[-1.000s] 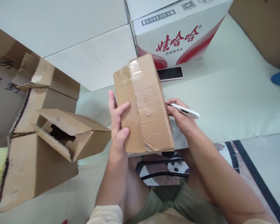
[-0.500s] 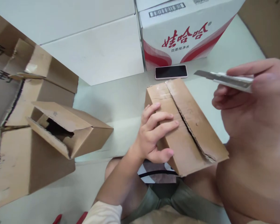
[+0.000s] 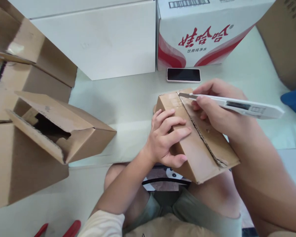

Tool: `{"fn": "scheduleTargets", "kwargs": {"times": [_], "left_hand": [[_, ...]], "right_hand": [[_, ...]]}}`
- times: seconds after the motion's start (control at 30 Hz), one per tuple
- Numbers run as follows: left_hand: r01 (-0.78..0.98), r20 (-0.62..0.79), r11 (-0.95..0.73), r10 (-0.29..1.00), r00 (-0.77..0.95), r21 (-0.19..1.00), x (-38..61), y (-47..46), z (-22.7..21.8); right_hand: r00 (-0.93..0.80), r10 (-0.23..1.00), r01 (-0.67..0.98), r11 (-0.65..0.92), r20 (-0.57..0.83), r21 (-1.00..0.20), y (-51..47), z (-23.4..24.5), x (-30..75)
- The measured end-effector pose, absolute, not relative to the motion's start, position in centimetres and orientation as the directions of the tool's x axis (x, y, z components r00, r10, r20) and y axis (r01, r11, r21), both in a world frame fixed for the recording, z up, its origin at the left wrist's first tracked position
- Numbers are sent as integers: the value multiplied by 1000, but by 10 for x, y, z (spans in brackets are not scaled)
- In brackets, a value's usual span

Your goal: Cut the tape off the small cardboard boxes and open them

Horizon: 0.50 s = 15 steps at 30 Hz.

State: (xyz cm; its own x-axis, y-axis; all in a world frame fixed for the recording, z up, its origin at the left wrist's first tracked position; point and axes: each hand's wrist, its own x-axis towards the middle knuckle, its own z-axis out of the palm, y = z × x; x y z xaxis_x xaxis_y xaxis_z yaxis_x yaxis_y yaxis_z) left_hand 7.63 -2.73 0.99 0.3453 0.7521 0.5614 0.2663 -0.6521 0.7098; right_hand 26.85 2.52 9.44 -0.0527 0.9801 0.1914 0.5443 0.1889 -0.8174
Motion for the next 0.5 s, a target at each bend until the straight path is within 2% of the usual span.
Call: {"fn": "scheduleTargets", "kwargs": {"times": [0.17,0.23,0.5], "left_hand": [[417,688,-741,659,305,526,79,-28,1],[424,742,-771,609,278,474,82,-25,0],[425,762,-774,598,248,469,85,-23,2]], "right_hand": [[-143,974,636,227,176,-737,24,106,262],[-164,972,668,236,169,-705,23,110,261],[-113,964,633,255,239,-731,18,102,269]]}}
